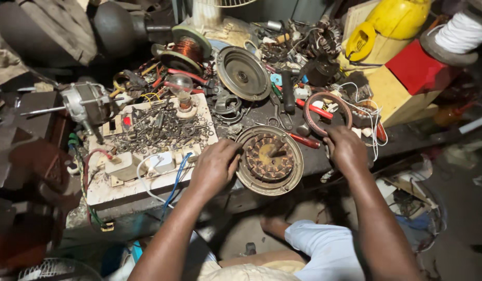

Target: The person sits at a cluttered workbench and assembles a ceiling fan motor. They seat the wound rotor into the lower housing, fit the upper cover plate over it, tap the assembly with a hammer to align it, and then drive screws around the housing with a screwdriver.

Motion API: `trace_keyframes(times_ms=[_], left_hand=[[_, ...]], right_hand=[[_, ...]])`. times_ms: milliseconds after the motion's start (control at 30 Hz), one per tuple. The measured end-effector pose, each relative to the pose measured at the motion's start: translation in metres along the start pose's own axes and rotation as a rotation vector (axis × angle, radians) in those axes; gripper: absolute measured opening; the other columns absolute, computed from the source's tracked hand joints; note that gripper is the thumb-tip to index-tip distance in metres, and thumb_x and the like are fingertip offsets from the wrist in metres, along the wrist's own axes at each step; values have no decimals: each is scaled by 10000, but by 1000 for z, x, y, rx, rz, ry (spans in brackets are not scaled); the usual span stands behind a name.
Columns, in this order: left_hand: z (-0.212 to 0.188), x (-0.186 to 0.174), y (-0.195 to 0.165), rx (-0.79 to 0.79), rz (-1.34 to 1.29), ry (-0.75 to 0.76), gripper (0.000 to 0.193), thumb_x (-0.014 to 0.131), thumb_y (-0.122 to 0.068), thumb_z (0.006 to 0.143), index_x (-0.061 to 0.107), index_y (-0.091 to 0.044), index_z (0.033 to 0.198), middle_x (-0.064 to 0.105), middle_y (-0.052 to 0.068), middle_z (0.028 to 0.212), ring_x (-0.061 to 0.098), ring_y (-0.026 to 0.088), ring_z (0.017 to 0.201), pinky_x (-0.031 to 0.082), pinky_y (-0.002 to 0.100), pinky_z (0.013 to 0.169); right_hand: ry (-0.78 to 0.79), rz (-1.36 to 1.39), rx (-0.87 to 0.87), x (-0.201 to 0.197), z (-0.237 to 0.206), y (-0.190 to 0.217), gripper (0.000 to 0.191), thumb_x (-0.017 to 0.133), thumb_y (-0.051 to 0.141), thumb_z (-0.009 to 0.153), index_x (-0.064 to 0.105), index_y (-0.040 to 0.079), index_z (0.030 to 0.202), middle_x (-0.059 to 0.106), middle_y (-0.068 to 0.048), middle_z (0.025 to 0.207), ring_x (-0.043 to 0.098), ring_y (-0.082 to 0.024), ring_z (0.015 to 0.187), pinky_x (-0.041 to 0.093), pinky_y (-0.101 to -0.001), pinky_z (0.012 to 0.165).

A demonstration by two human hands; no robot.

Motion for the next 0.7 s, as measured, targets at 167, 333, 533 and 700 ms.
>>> trace_keyframes(times_ms=[167, 333, 533, 700], left_hand=[[-3, -4, 5, 16, -13, -18, 307, 689, -159, 894, 687, -71, 1189, 671, 115, 1108, 644, 340, 1035, 484, 459, 932], [-4, -5, 11, 5, -71, -43, 317, 682, -156, 904, 679, -61, 1207, 671, 126, 1148, 641, 341, 1075, 482, 456, 953], [-7, 1, 15, 20, -97, -38, 464, 663, -201, 942, 570, -30, 1363, 631, 186, 1321, 594, 383, 1225, 458, 472, 1035], [-8, 1, 13, 62, -118, 76, 653, 674, -304, 916, 486, -33, 1480, 555, 194, 1475, 523, 379, 1357, 397, 488, 1125]], right_hand=[[-121, 79, -22, -39, -6, 19, 269, 796, 153, 883, 741, 89, 1139, 731, -114, 1112, 692, -324, 1019, 550, -407, 884], [-178, 203, -101, -96, -38, 59, 288, 792, 61, 872, 736, 78, 1154, 730, -109, 1135, 710, -289, 1077, 562, -387, 954], [-114, 351, -325, -96, -62, 114, 318, 771, 19, 804, 739, 65, 1117, 733, -101, 1112, 712, -298, 1052, 560, -409, 954], [0, 334, -410, -60, -65, 133, 363, 773, 13, 761, 743, 79, 1117, 728, -100, 1109, 697, -313, 1040, 550, -424, 984]])
Point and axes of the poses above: each hand's wrist, its own z-axis towards the middle knuckle, its own x-axis out of the palm, y = z × x, the point moved 9 cm from there along z, towards the middle knuckle
